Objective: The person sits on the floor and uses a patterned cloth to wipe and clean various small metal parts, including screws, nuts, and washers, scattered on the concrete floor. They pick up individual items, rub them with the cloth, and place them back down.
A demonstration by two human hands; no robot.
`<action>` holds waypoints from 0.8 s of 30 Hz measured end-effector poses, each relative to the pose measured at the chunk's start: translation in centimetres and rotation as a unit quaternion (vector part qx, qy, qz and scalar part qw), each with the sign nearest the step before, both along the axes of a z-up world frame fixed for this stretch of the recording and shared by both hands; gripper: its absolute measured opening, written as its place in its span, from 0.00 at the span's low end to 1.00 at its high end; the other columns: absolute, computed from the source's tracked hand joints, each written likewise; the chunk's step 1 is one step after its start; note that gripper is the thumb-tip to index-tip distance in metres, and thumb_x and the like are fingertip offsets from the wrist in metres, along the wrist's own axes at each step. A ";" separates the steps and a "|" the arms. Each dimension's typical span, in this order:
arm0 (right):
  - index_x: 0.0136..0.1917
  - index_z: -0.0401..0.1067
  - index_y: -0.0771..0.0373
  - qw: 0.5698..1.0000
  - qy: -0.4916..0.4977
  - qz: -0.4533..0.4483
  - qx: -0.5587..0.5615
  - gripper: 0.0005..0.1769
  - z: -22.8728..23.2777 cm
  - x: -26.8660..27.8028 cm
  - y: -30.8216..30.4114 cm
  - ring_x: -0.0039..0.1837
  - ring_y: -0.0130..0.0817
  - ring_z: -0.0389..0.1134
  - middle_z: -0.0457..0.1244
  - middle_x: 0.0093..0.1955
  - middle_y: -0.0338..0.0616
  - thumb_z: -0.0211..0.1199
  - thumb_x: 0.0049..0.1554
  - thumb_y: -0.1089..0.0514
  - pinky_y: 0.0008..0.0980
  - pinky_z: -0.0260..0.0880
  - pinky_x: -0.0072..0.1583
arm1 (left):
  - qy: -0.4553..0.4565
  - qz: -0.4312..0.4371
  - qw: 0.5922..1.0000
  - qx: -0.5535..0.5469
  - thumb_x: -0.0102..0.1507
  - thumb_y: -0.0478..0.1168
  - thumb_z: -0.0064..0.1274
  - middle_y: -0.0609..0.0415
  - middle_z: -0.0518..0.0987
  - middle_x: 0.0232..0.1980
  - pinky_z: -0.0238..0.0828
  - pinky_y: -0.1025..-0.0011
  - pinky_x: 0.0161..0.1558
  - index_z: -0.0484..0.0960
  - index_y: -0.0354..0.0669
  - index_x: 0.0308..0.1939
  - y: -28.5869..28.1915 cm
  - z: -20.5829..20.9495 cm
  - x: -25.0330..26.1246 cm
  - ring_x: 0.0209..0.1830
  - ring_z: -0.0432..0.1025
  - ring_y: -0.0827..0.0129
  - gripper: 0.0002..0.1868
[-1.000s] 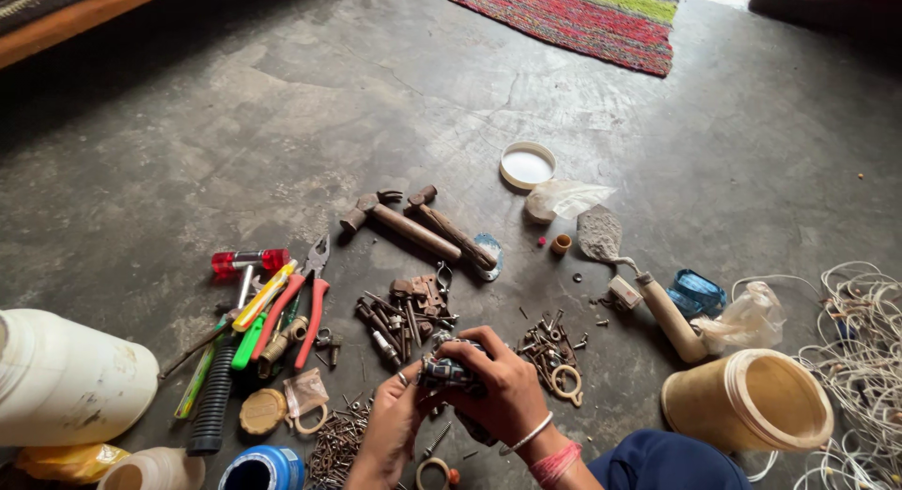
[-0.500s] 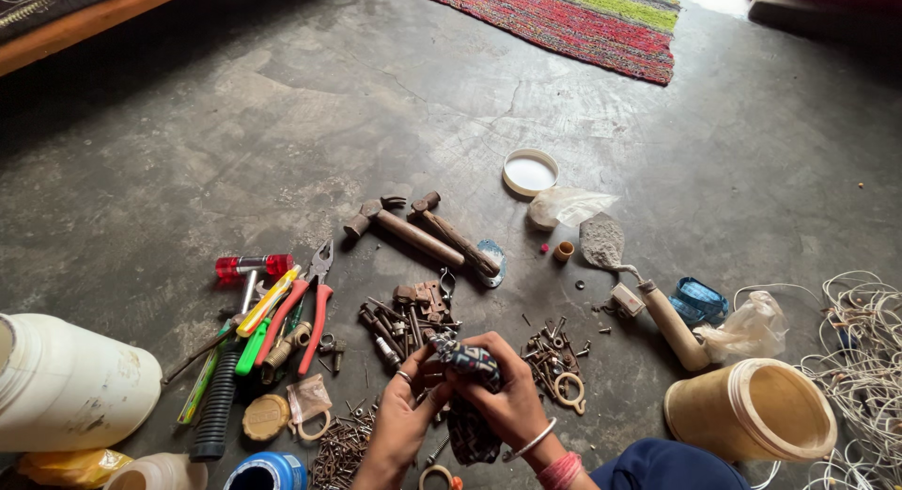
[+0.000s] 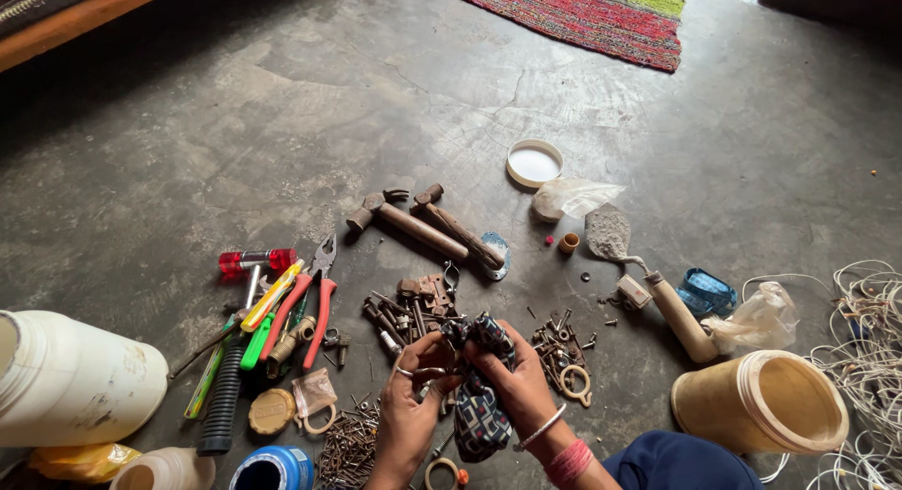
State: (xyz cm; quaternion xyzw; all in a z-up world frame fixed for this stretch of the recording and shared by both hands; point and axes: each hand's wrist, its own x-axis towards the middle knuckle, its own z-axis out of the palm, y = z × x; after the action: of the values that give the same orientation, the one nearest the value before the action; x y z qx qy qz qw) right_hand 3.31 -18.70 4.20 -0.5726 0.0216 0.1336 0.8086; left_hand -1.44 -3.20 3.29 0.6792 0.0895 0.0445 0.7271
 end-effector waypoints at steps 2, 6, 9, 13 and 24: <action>0.56 0.75 0.57 0.998 0.050 -0.026 0.014 0.19 0.7 0.2 0.0 0.47 0.24 0.72 0.71 0.47 0.35 0.68 0.50 0.56 0.27 0.75 0.49 | -0.019 0.012 1.000 -0.017 0.63 0.27 0.54 0.50 0.84 0.56 0.81 0.69 0.53 0.75 0.45 0.65 0.2 0.3 0.0 0.52 0.81 0.67 0.26; 0.51 0.73 0.57 0.987 0.121 -0.095 0.034 0.19 1.4 1.4 -2.1 0.33 0.30 0.69 0.66 0.38 0.41 0.70 0.51 0.47 0.31 0.74 0.36 | -0.001 0.069 0.990 -0.119 0.62 0.29 0.55 0.48 0.84 0.56 0.76 0.69 0.57 0.71 0.44 0.66 1.8 0.8 0.4 0.54 0.79 0.67 0.27; 0.47 0.71 0.60 0.983 0.133 -0.112 0.063 0.20 1.5 1.7 -2.7 0.31 0.28 0.67 0.65 0.36 0.41 0.71 0.53 0.44 0.28 0.72 0.35 | 0.021 0.082 0.956 -0.279 0.61 0.31 0.54 0.47 0.82 0.56 0.75 0.67 0.59 0.71 0.42 0.66 2.9 0.8 0.3 0.55 0.78 0.64 0.27; 0.45 0.72 0.59 0.973 0.193 -0.104 0.068 0.19 2.6 1.0 -2.1 0.29 0.27 0.68 0.68 0.34 0.41 0.66 0.53 0.42 0.26 0.72 0.35 | 0.053 0.083 0.923 -0.371 0.61 0.33 0.55 0.48 0.81 0.57 0.76 0.66 0.59 0.72 0.42 0.66 3.1 0.4 0.1 0.54 0.77 0.64 0.27; 0.57 0.72 0.67 0.998 0.006 0.061 0.001 0.26 0.7 0.5 -1.4 0.39 0.35 0.75 0.72 0.44 0.48 0.69 0.50 0.49 0.34 0.80 0.44 | 0.073 0.049 0.938 -0.337 0.62 0.38 0.56 0.53 0.82 0.55 0.76 0.69 0.52 0.73 0.42 0.65 2.6 -0.4 0.2 0.52 0.77 0.68 0.26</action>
State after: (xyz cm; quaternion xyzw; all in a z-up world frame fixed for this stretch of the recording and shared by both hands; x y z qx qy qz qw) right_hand 3.85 -20.10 4.89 -0.5714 -0.0086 0.1861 0.7992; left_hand -1.24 -0.63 2.89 0.3908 0.1849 -0.0021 0.9017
